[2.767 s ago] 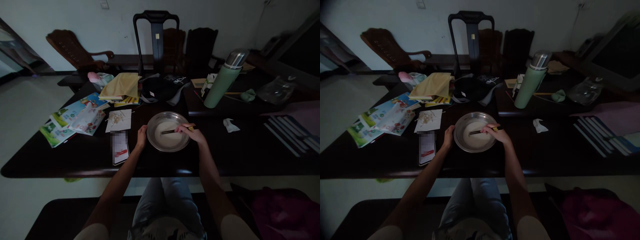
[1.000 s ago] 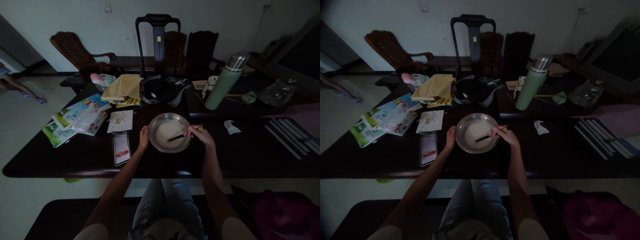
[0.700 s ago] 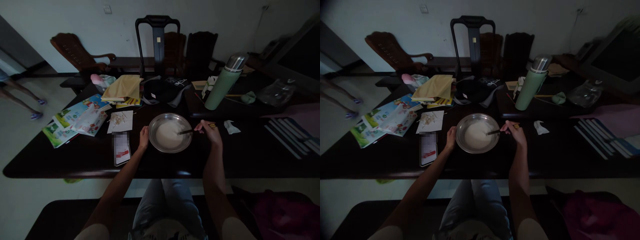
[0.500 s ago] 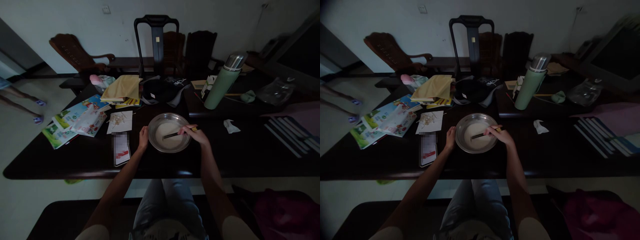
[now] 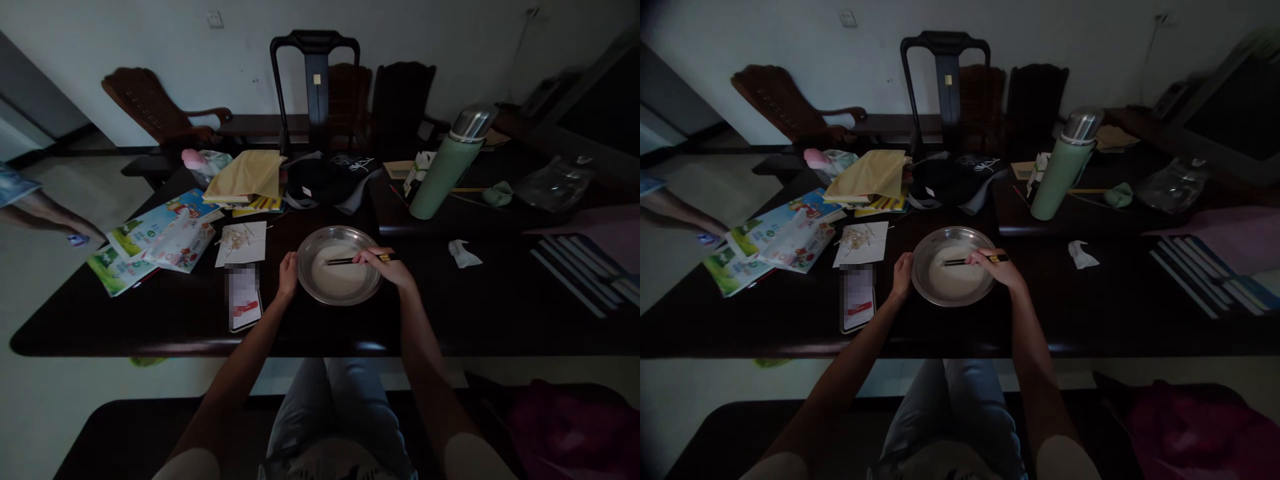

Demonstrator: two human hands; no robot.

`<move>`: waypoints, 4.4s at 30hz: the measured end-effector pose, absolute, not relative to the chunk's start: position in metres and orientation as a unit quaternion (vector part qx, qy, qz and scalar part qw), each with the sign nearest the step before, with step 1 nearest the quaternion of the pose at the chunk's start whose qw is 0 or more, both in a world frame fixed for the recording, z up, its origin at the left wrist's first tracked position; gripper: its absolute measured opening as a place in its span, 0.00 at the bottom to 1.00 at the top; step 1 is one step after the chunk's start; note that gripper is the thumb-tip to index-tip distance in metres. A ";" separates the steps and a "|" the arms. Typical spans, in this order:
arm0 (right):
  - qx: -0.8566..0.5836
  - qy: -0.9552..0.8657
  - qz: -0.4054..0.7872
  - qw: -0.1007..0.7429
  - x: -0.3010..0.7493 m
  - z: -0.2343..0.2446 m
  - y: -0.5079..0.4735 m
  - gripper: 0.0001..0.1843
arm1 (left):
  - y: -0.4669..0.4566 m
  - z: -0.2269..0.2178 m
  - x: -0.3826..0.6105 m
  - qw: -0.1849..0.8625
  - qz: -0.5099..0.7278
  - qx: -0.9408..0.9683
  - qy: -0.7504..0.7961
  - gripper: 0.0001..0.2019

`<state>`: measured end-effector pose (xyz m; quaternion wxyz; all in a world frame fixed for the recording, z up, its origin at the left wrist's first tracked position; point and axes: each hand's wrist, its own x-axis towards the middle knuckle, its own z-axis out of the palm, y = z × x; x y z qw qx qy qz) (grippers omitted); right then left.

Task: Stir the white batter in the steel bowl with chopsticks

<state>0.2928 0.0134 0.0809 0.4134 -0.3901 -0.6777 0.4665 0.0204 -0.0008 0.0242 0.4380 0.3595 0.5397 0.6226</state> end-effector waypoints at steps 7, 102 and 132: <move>-0.435 -0.621 0.467 0.455 0.327 0.081 0.010 0.28 | 0.002 0.022 0.020 0.434 0.625 0.351 0.546 0.17; -0.379 -0.708 0.445 0.396 0.331 0.083 0.008 0.27 | 0.013 0.022 0.019 0.439 0.633 0.334 0.544 0.15; -0.360 -0.721 0.483 0.344 0.310 0.085 0.010 0.23 | 0.013 0.023 0.016 0.426 0.619 0.360 0.552 0.14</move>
